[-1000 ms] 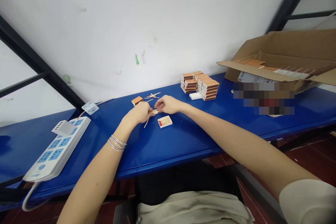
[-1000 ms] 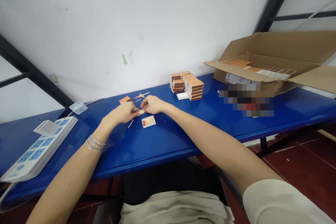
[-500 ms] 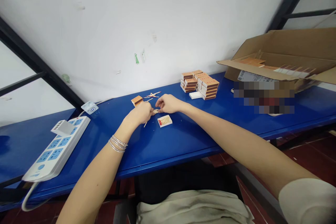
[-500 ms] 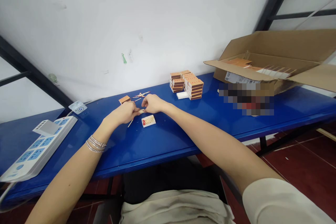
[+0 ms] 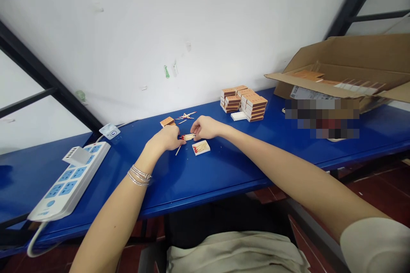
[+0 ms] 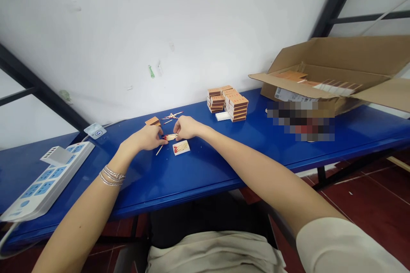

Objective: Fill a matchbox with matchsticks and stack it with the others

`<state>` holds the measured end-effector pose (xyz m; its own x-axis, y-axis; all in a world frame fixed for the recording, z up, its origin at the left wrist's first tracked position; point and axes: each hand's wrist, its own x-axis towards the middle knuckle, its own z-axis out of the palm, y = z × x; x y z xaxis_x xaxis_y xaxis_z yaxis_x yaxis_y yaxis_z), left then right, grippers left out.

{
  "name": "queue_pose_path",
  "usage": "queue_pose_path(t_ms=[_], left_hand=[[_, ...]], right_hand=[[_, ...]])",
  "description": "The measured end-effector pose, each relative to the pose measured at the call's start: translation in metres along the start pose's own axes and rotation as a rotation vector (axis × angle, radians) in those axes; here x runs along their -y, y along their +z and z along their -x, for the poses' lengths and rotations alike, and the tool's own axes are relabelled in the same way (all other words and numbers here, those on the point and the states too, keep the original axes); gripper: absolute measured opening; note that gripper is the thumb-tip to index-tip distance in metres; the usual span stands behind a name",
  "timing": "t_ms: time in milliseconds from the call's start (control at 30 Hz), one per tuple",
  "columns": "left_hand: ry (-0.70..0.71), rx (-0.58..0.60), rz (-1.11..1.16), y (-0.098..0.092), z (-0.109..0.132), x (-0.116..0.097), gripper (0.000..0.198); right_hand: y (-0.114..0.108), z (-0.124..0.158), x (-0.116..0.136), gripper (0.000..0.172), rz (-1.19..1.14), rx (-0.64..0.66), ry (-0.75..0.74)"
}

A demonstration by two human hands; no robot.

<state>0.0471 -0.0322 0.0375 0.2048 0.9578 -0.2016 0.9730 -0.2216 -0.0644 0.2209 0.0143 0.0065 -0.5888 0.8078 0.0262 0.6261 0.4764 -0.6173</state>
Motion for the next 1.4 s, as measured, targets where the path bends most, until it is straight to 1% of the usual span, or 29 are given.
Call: queue_pose_path(t_ms=[100,167,300,433,600,733,833,933,1067,1233,1400], left_hand=[[0.02,0.0,0.082,0.004,-0.004,0.001,0.027],[0.028,-0.016,0.119,0.007,-0.006,0.004,0.032],[0.025,-0.06,0.117,0.008,-0.007,0.009,0.044],[0.025,-0.047,0.147,0.009,-0.008,0.009,0.043],[0.034,-0.066,0.211,0.01,-0.009,0.007,0.043],[0.064,-0.09,0.177,0.009,-0.008,0.006,0.044],[0.169,-0.116,0.121,0.008,-0.007,0.007,0.036],[0.219,-0.101,0.102,0.007,-0.007,0.006,0.024],[0.159,-0.117,0.035,0.006,-0.007,-0.002,0.023],[0.091,-0.126,-0.038,0.005,-0.003,-0.011,0.024],[0.036,-0.164,-0.069,0.002,0.002,-0.016,0.026]], right_hand=[[0.002,-0.001,0.002,0.032,-0.034,-0.01,-0.012],[0.002,-0.001,0.001,0.032,-0.035,-0.03,-0.006],[0.001,-0.001,0.0,0.034,-0.035,-0.037,0.01],[0.003,-0.002,0.0,0.036,-0.065,-0.014,-0.03],[0.002,-0.003,-0.002,0.035,0.0,-0.055,-0.026],[0.003,-0.002,-0.001,0.04,0.036,-0.034,-0.041],[0.007,-0.003,0.001,0.04,0.095,-0.035,-0.08],[0.012,-0.005,0.001,0.03,0.133,-0.056,-0.11],[0.017,-0.005,0.001,0.016,0.165,-0.079,-0.154],[0.018,-0.004,0.003,0.013,0.23,-0.077,-0.176],[0.019,-0.005,0.001,0.012,0.269,-0.077,-0.212]])
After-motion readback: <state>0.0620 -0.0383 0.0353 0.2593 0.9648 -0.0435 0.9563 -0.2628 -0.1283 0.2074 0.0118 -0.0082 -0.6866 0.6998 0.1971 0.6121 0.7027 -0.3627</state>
